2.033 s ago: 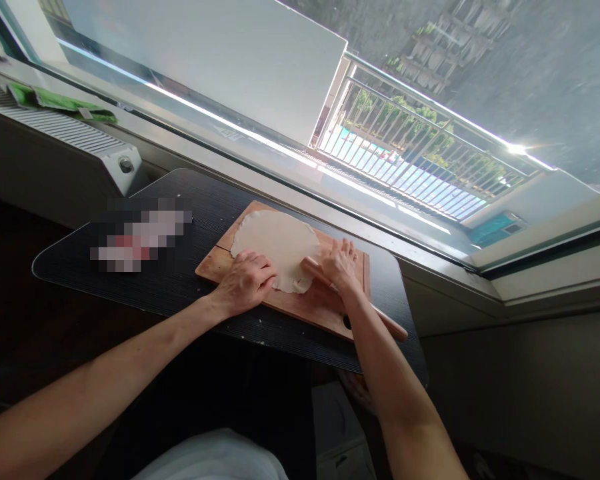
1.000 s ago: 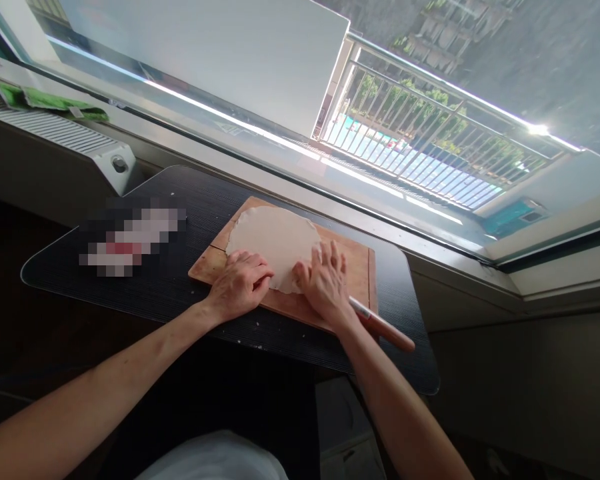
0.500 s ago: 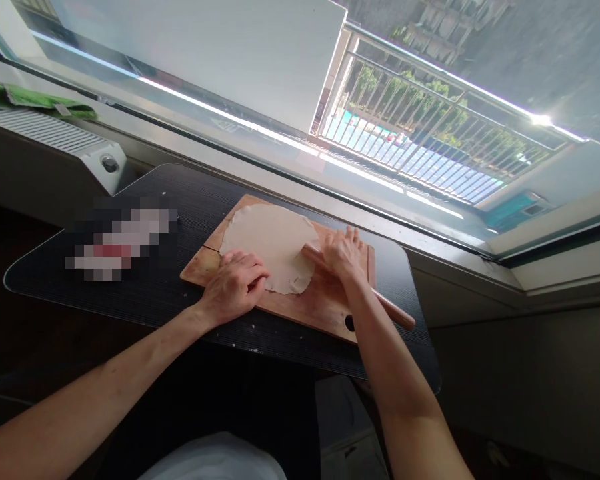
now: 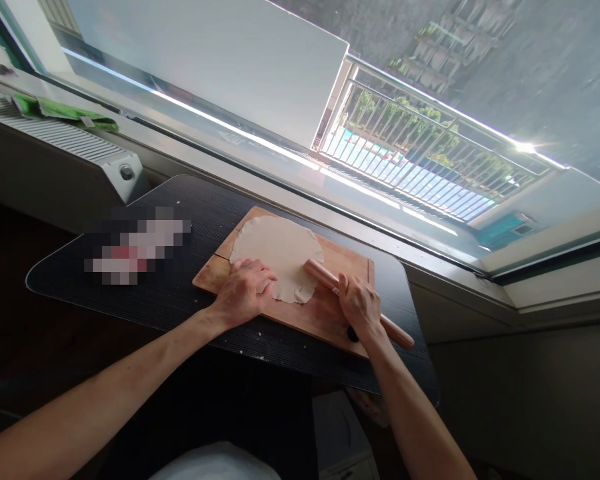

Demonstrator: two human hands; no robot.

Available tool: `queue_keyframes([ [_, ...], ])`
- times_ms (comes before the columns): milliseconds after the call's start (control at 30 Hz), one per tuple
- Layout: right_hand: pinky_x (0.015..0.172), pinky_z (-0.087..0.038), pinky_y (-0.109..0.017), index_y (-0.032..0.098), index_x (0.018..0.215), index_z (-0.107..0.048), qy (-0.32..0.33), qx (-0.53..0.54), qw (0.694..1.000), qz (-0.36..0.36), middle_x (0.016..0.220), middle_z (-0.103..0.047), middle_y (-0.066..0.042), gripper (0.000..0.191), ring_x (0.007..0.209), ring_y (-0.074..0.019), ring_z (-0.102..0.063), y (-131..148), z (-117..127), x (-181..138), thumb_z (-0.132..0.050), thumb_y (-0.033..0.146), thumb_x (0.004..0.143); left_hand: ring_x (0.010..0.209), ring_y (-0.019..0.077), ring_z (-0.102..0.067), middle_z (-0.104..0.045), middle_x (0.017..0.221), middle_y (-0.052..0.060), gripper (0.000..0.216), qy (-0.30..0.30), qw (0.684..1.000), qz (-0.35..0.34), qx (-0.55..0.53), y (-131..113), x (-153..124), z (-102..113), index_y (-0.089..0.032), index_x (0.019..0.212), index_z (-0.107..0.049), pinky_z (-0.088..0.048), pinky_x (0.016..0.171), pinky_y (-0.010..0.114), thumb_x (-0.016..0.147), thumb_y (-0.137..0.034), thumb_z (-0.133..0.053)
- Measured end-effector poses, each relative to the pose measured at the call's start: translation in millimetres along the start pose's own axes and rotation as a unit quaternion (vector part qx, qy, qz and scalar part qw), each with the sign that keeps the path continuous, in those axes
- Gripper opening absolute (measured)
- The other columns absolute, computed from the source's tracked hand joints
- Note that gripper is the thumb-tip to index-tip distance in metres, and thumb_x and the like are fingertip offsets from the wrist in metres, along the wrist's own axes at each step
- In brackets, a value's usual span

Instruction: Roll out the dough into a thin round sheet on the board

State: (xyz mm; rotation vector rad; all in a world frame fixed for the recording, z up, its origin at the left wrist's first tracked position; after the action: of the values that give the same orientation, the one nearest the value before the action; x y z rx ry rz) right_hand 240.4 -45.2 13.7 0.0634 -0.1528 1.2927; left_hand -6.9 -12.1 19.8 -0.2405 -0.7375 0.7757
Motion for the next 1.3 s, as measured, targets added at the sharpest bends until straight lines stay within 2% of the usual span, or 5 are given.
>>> queue_keyframes([
  [200,0.07,-0.04,-0.026,0.018,0.097,-0.071,0.015,0.005,0.982,0.186,0.095,-0.075,-0.008,0.049,0.082,-0.0182,-0.068,84.8,20.2,60.4,-0.029,0.041,0.107,0.116,0.0274,-0.056,-0.066,0.119,0.01,0.029,-0.027,0.995,-0.011,0.09,-0.7,47.2,27.0,-0.019,0.111,-0.069,-0.032,0.111,0.051,0.091,-0.026,-0.049],
  [400,0.082,-0.044,-0.026,0.018,0.102,-0.069,0.032,0.035,0.949,0.313,0.104,-0.072,-0.008,0.037,0.096,-0.0183,-0.066,168.6,8.4,94.9,-0.036,0.033,0.106,0.115,0.0277,-0.059,-0.07,0.116,0.013,0.038,0.13,0.969,0.105,0.181,55.8,73.0,-1.3,-0.017,0.102,-0.069,-0.036,0.106,0.053,0.098,-0.029,-0.033],
  [600,0.107,-0.038,-0.034,0.017,0.121,-0.062,0.047,0.065,0.983,0.165,0.133,-0.059,-0.012,0.037,0.126,-0.0225,-0.053,100.2,-5.8,115.3,-0.031,0.027,0.104,0.144,0.0284,-0.036,-0.051,0.148,0.015,0.048,0.218,0.949,0.033,0.224,49.8,58.2,-21.4,-0.013,0.133,-0.056,-0.022,0.118,0.054,0.1,-0.034,-0.029],
  [833,0.121,-0.022,-0.045,0.014,0.151,-0.037,0.056,0.086,0.972,0.21,0.159,-0.036,-0.013,0.053,0.15,-0.0246,-0.023,28.1,-17.9,47.3,-0.029,0.034,0.103,0.149,0.0259,-0.029,-0.039,0.158,0.012,0.053,0.25,0.944,-0.039,0.211,-7.5,6.7,-28.4,-0.014,0.151,-0.04,-0.016,0.122,0.053,0.102,-0.028,-0.026],
  [1300,0.117,-0.026,-0.048,0.025,0.116,-0.067,-0.012,0.168,0.97,0.175,0.131,-0.066,-0.006,0.038,0.129,-0.0221,-0.052,19.2,-4.9,21.5,-0.031,0.031,0.104,0.149,0.0237,-0.029,-0.038,0.158,0.012,0.053,0.283,0.936,-0.053,0.202,-23.2,6.3,-40.7,-0.017,0.153,-0.036,-0.02,0.121,0.05,0.103,-0.032,-0.026],
])
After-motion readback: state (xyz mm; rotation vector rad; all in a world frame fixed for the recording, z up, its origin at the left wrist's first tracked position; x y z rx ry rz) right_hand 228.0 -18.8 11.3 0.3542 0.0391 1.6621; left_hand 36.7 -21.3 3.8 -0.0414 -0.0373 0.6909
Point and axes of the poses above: each hand's wrist, its own x-axis towards the middle knuckle, its own z-axis out of the back of the hand, y = z × x, the point moved 8 cm from there along x, towards the middle knuckle
